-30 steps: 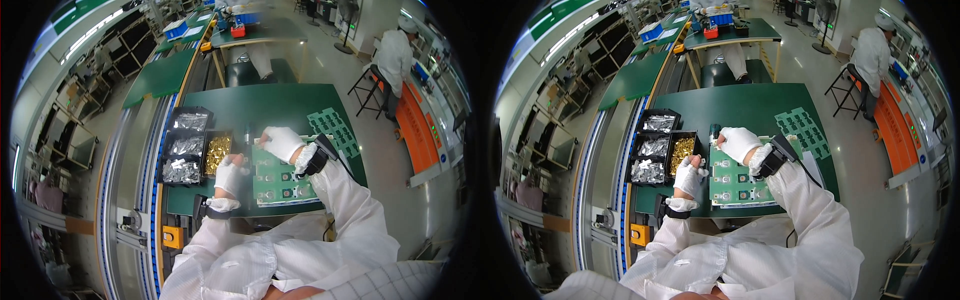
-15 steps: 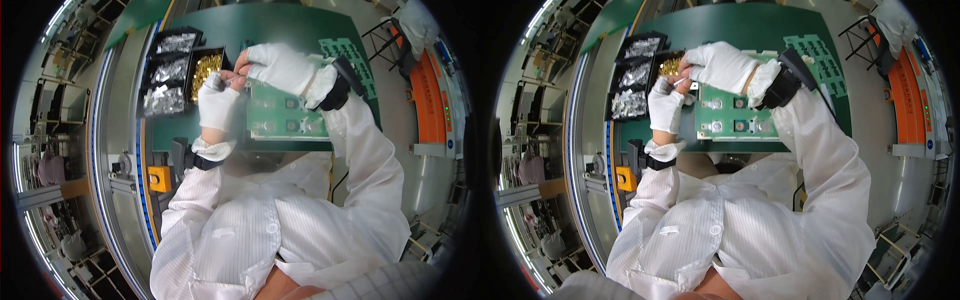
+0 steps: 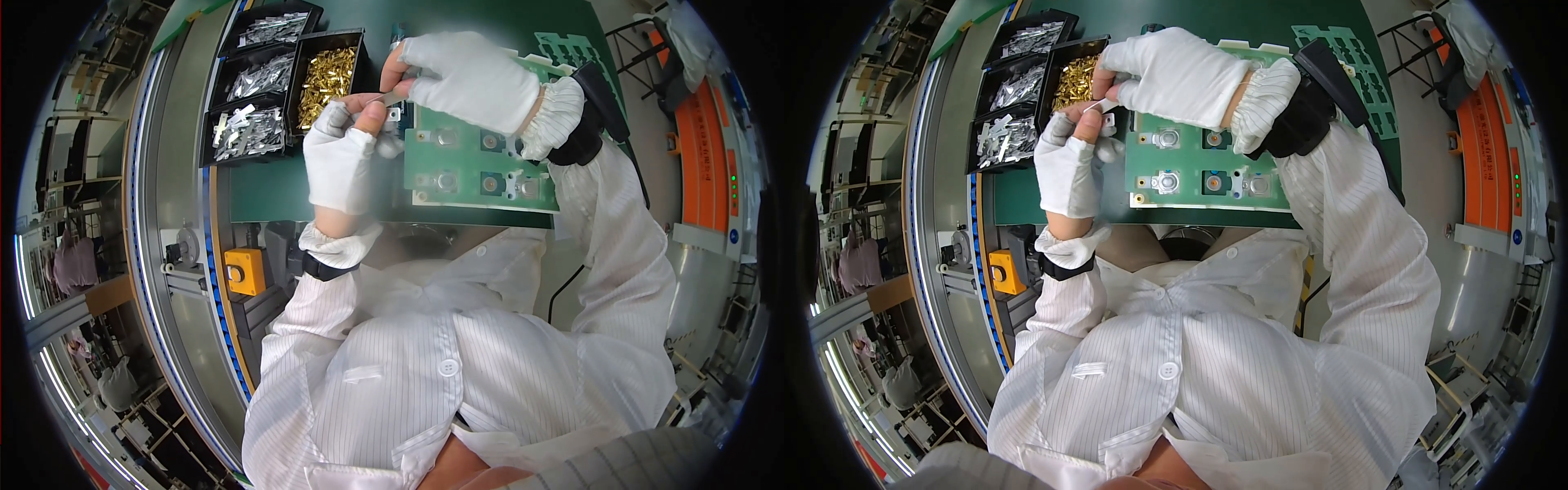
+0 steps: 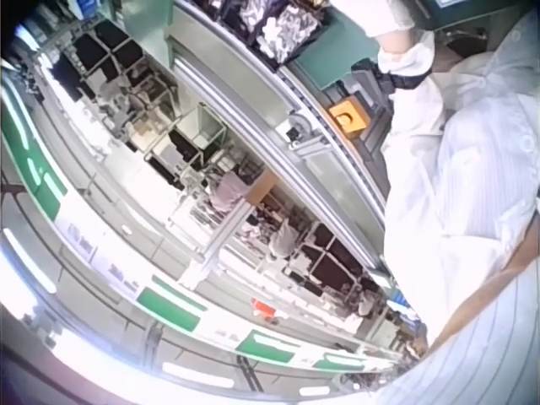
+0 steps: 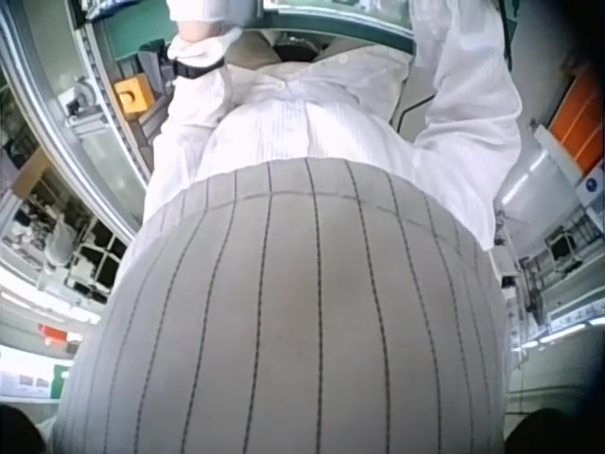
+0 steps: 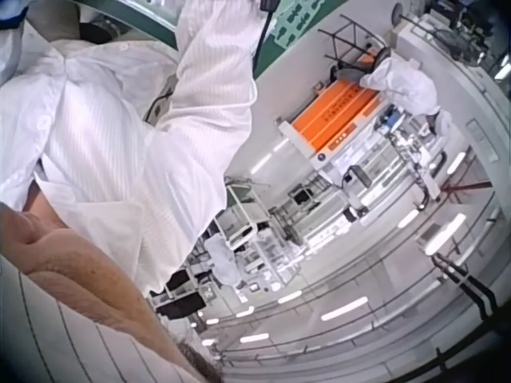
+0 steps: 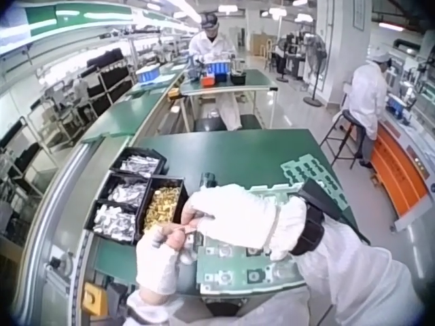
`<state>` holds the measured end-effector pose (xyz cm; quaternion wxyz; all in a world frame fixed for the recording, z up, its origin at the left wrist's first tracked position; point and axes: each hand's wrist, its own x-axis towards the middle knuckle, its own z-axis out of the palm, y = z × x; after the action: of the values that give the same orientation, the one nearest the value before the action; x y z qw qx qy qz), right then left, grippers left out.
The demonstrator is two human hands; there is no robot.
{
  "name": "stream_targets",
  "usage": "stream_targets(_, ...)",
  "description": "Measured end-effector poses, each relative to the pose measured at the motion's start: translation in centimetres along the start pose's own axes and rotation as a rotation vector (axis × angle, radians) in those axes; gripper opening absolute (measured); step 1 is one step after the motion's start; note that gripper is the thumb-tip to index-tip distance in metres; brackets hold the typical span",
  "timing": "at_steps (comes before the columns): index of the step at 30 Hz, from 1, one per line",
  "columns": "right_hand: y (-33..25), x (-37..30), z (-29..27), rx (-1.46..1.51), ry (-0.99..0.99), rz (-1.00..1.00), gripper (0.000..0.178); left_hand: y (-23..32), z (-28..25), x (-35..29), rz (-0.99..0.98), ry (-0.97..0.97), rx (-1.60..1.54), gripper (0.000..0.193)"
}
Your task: A worker reads a document, picks up metal plates from a bin, and places them onto a circuit board. They use a power tool to secure the plates, then receive a battery pack and place the board on top of it.
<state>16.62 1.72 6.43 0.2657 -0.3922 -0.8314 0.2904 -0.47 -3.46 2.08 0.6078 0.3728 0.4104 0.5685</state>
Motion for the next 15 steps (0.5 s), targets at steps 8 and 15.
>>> stream_targets(8,0.0,0.3,0.5,0.391,-0.055,-0.017,0.013,0.5,-2.4,0.3,-0.334,-0.317,-0.49,0.023)
stream_targets(15,-0.4,0.4,0.0,0.318,-0.006,-0.144,0.014,-0.2,-2.9,0.2,-0.396,-0.318,-0.463,0.025)
